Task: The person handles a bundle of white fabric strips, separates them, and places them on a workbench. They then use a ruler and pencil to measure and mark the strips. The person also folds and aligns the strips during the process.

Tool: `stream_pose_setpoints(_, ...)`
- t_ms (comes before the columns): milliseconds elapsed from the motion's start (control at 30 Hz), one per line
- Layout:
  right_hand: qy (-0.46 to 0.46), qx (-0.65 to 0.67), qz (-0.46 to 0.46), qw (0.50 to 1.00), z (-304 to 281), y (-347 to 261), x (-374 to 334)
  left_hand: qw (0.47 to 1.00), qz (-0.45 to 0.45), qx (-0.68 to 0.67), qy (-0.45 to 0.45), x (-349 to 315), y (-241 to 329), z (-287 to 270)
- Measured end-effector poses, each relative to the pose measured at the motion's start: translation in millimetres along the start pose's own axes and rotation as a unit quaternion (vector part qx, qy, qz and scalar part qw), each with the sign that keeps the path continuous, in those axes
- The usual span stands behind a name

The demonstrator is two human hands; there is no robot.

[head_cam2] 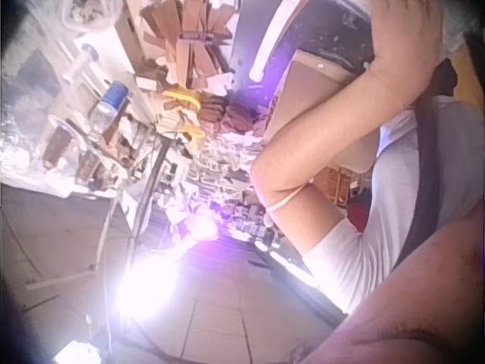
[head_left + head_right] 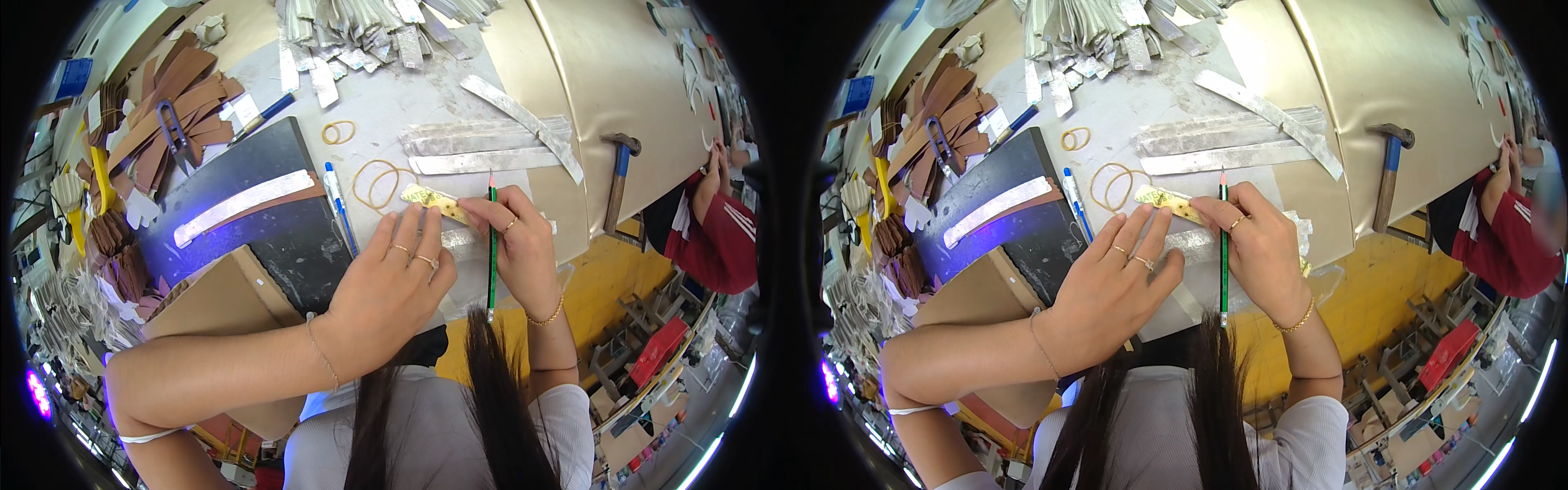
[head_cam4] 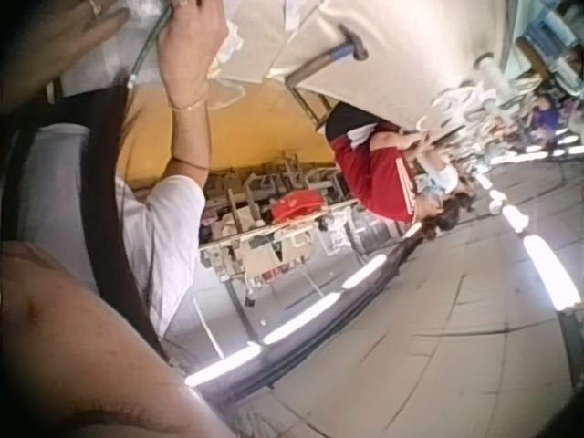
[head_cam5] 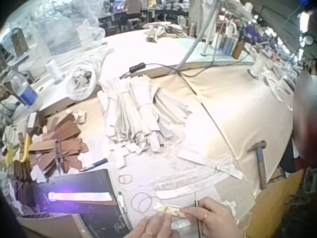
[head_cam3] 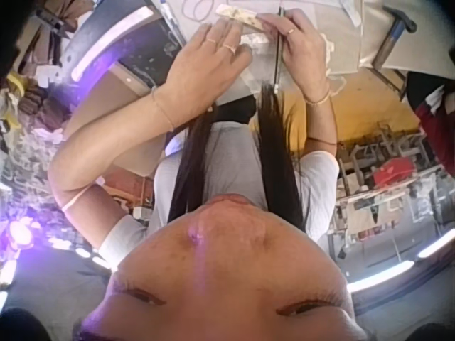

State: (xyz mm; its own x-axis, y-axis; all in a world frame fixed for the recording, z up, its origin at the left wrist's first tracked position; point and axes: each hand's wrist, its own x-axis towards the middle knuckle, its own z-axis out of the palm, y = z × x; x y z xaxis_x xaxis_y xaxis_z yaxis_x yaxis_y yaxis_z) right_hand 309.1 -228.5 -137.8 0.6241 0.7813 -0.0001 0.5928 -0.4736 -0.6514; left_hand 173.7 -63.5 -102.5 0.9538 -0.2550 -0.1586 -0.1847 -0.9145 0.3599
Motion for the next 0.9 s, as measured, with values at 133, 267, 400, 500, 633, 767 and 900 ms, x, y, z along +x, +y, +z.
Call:
stream_pose_setpoints(133,-0.003,-0.006,-0.005,1.000,0.5,1.0,0.8,1.000,-0.001,-0.003,-0.007,1.7,-3.2,1.8)
stream_pose_setpoints(267,-0.011,-0.016,-0.004,1.000,0.7,2.2,1.7,0.999,-0.003,0.001,-0.037,3.6,-5.6,0.5)
stream_pose_setpoints(400,-0.013,-0.018,-0.002,1.000,0.9,1.6,2.5,0.999,-0.006,0.000,-0.044,4.1,-5.9,1.8)
stream_pose_setpoints(500,-0.008,-0.017,-0.008,1.000,1.3,2.0,4.0,0.999,-0.007,0.002,-0.041,3.9,-5.8,3.7)
stream_pose_setpoints(633,-0.009,-0.017,-0.007,1.000,0.8,2.3,5.8,0.999,-0.008,-0.002,-0.044,4.3,-6.0,3.5)
stream_pose_setpoints(767,-0.011,-0.026,-0.005,1.000,0.9,2.1,6.5,0.999,-0.008,-0.002,-0.048,5.0,-5.8,3.5)
stream_pose_setpoints(900,-0.007,-0.039,-0.006,0.999,1.9,2.5,5.5,0.998,-0.001,0.009,-0.064,7.8,-6.2,0.8)
